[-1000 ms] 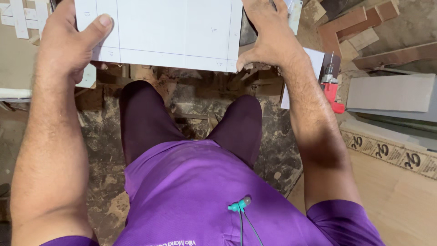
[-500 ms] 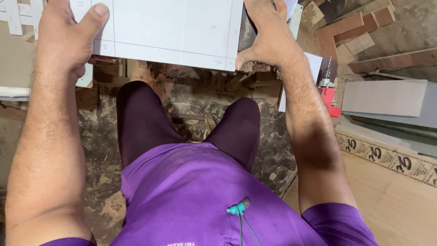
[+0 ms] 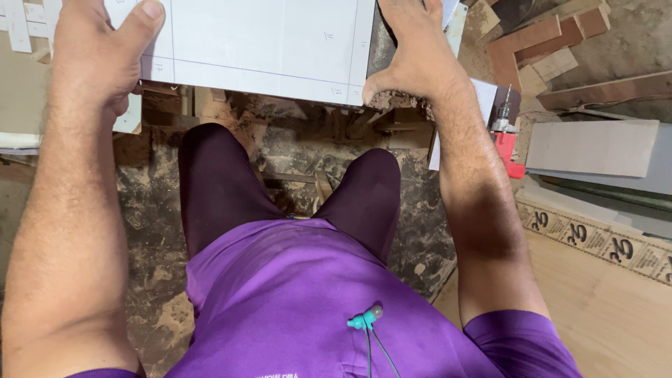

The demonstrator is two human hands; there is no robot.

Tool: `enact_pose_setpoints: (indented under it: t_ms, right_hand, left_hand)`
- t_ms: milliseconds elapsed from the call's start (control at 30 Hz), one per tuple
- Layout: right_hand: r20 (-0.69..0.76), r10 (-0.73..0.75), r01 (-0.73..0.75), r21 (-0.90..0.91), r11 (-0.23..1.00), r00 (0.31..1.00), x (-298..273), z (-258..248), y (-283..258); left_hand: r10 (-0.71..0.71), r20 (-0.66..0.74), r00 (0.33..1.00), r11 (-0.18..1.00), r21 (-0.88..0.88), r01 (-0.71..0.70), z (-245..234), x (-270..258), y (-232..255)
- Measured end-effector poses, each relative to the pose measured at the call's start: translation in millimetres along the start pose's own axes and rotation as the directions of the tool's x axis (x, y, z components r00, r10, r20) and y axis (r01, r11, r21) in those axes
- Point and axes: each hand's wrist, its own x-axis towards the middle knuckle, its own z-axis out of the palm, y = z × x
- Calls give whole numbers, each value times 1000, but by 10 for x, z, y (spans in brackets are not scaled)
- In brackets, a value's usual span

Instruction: The person sands the edges of small white rectangular pieces on a rotating grinding wheel. They then pick up a larger white board with grid lines and sand its edges on the same wheel.

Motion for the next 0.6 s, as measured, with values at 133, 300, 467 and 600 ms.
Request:
enact_pose_setpoints:
  t_ms: [133,300,467,600]
  right_hand:
    - [-4,0,0,0,1000,1000,-7,-6,5]
    - [-10,1,-1,23,1000,1000,-17,-21,6]
    - [6,16,-16,-2,1000,1000,5,-16,0]
    - [9,11,-11,14,1000,1000,23,-22,-23]
  left_hand:
    - [-41,-12,999,999,-4,40,-6,-16,34]
    - [-62,-7,998,998,30,62,-9,-12,70]
    - [-35,-2,999,999,-2,35,-19,-16,74]
    - [-13,-11,1000,999,-30,13,-14,28,-13]
